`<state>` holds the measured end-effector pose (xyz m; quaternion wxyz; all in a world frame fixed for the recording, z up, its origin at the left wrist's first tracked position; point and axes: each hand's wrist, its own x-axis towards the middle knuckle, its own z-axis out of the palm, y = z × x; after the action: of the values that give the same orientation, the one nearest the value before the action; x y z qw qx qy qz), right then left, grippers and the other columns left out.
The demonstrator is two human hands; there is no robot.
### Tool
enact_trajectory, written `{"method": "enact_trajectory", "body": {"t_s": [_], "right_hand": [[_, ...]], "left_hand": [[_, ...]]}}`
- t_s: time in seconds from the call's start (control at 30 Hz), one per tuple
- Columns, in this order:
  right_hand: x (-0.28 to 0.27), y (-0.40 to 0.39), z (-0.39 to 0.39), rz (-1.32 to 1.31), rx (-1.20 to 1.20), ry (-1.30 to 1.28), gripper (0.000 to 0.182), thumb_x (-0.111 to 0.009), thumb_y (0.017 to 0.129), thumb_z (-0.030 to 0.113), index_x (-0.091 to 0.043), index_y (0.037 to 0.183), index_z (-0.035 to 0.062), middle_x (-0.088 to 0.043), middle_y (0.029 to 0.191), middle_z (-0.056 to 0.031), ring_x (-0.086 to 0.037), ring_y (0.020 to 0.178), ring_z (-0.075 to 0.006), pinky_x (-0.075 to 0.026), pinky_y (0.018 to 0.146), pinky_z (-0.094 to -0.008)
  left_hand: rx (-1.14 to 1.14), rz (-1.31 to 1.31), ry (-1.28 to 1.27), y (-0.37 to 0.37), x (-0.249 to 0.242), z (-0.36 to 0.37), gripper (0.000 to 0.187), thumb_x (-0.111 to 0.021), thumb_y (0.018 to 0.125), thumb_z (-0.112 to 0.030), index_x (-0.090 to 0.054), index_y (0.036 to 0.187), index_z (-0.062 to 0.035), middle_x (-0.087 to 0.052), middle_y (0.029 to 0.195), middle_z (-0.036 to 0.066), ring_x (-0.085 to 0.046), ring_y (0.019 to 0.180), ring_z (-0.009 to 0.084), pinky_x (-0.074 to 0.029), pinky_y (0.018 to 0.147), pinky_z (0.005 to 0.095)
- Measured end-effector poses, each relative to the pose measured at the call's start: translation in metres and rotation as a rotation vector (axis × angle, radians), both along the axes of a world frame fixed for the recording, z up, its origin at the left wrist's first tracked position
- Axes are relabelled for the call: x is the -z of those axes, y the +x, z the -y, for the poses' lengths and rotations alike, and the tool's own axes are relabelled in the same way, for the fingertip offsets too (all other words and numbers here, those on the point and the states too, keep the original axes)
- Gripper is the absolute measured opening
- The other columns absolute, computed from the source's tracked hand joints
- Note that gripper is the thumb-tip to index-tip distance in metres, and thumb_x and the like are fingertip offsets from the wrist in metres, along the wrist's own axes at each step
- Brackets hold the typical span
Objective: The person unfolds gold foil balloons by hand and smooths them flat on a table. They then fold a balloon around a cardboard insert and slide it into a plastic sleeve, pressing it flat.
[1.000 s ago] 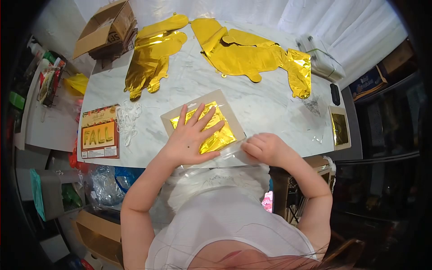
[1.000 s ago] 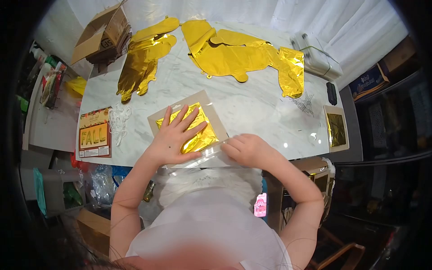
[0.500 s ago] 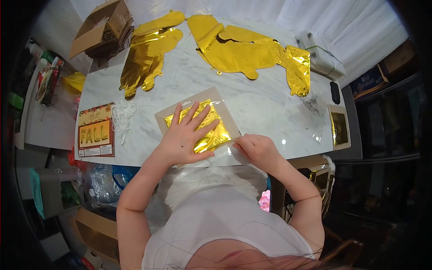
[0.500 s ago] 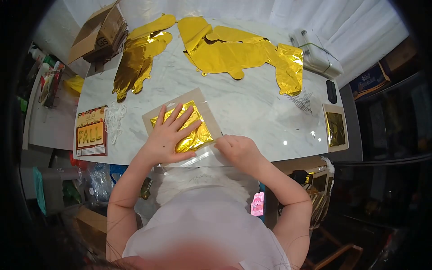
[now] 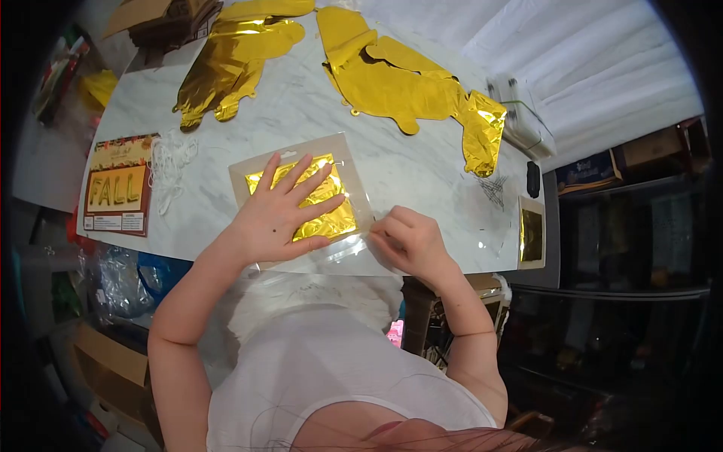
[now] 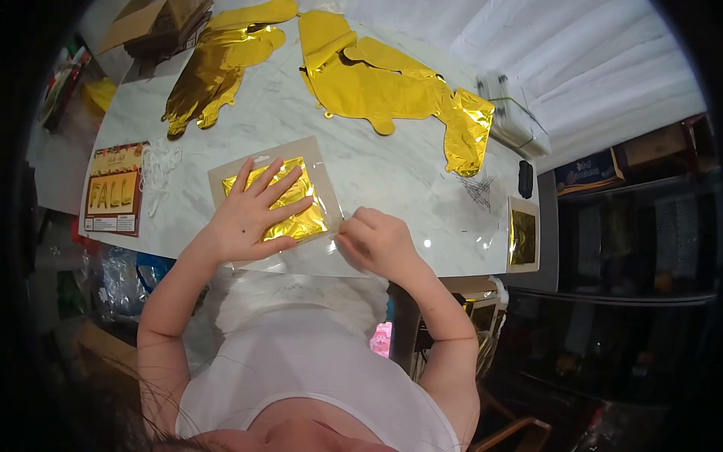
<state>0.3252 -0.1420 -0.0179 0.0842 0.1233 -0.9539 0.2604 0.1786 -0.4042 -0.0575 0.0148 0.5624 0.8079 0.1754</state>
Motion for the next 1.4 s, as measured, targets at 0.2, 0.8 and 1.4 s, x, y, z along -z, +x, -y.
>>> {"method": "enact_trajectory", "body": {"t_s": [0.2, 0.8, 1.4], "right_hand": [[-0.009, 0.028, -0.021, 0.158, -0.261, -0.002, 0.015, -0.080, 0.085, 0.007, -0.076, 0.099, 0.0087, -0.066, 0.087, -0.0061, -0.068, 0.078, -0.0270, -0.055, 0.068, -0.0384], [0.006, 0.002, -0.020, 0.043, -0.196, 0.022, 0.021, -0.079, 0.086, 0.003, -0.071, 0.105, 0.0046, -0.069, 0.103, -0.0089, -0.070, 0.093, -0.0293, -0.058, 0.079, -0.0383], [0.052, 0.162, -0.061, 0.669, 0.212, 1.000, 0.010, -0.071, 0.084, 0.011, -0.079, 0.086, 0.0057, -0.077, 0.090, -0.0162, -0.076, 0.088, -0.0295, -0.062, 0.071, -0.0410]], "left_hand": [[-0.018, 0.025, 0.033, 0.002, -0.003, 0.000, 0.064, -0.061, 0.099, -0.064, -0.060, 0.153, -0.0306, -0.038, 0.172, 0.012, -0.026, 0.162, 0.0383, -0.010, 0.129, 0.0689], [-0.023, -0.017, 0.020, 0.001, -0.001, 0.000, 0.068, -0.061, 0.098, -0.066, -0.056, 0.157, -0.0319, -0.036, 0.173, 0.011, -0.027, 0.162, 0.0381, -0.010, 0.129, 0.0694], [0.033, 0.009, -0.007, -0.001, -0.001, 0.000, 0.070, -0.061, 0.098, -0.067, -0.054, 0.159, -0.0333, -0.033, 0.175, 0.011, -0.023, 0.163, 0.0387, -0.007, 0.129, 0.0700]]}}
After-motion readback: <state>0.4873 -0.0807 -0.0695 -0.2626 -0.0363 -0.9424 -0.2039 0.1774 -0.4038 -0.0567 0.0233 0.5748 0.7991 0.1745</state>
